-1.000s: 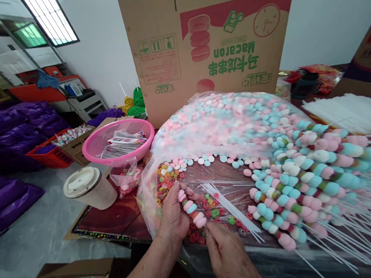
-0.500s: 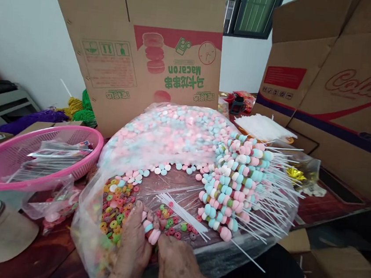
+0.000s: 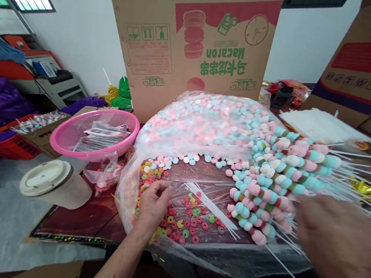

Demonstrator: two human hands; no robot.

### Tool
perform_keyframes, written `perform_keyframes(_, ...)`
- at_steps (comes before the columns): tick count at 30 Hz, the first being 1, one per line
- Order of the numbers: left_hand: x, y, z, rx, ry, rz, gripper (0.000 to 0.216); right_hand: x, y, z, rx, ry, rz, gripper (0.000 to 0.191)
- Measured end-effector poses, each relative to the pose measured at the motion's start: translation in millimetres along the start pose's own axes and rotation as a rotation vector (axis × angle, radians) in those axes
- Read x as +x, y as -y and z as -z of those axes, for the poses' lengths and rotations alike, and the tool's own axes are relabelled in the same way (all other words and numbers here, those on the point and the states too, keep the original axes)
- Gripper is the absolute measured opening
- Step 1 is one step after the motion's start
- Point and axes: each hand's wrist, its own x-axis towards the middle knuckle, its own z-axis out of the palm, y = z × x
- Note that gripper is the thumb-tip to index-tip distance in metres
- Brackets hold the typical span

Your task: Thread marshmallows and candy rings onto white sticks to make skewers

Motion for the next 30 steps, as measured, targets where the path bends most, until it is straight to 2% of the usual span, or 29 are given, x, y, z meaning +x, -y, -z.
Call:
perform_keyframes(3, 2.3, 2.0, -5.0, 0.170, 0.137, -0.058, 0.007, 20.4, 78.4, 0.2, 0.307, 0.331, 0.135, 0.033)
perform_keyframes(5, 8.3, 0.3, -2.7, 0.298, 0.174, -0.102, 0.006, 34.3, 117.0, -8.9, 0.356, 0.360, 0.153, 0.033)
perform_keyframes(7, 20.0, -4.2, 3.7, 0.457, 0.132, -0.172, 0.008, 43.1, 135.9, -21.2, 0.382, 0.356, 0.152, 0.031)
perform_keyframes(9, 37.6, -10.1, 8.7, 0.667, 0.110, -0.249, 0.013, 46.4, 138.7, -31.7, 0.412, 0.358, 0.148, 0.030)
perform_keyframes(11, 59.5, -14.8, 6.4, 0.895, 0.151, -0.311, 0.018, 47.6, 133.7, -37.4, 0.442, 0.372, 0.140, 0.028)
perform_keyframes(14, 93.9, -15.2, -12.5, 1.053, 0.247, -0.336, 0.023, 55.0, 127.7, -36.3, 0.485, 0.390, 0.116, 0.023)
perform_keyframes(17, 117.3, -9.1, -34.2, 1.044, 0.326, -0.342, 0.022, 76.6, 132.1, -31.9, 0.537, 0.346, 0.105, 0.023)
perform_keyframes(20, 122.7, -2.9, -39.4, 1.026, 0.392, -0.341, 0.022, 110.1, 146.6, -35.7, 0.566, 0.312, 0.091, 0.024)
perform_keyframes(22, 119.5, -1.1, -32.7, 1.000, 0.421, -0.343, 0.025, 132.7, 159.3, -43.3, 0.577, 0.330, 0.079, 0.019)
perform_keyframes(25, 114.6, -1.8, -16.7, 0.932, 0.482, -0.337, 0.025, 154.7, 174.8, -53.1, 0.614, 0.363, 0.072, 0.028)
perform_keyframes(27, 113.7, -3.6, -7.3, 0.873, 0.519, -0.306, 0.024, 157.1, 176.9, -52.2, 0.653, 0.390, 0.077, 0.030)
perform_keyframes(30, 110.3, -7.0, 0.7, 0.758, 0.508, -0.240, 0.020, 141.1, 165.4, -37.8, 0.746, 0.407, 0.105, 0.021)
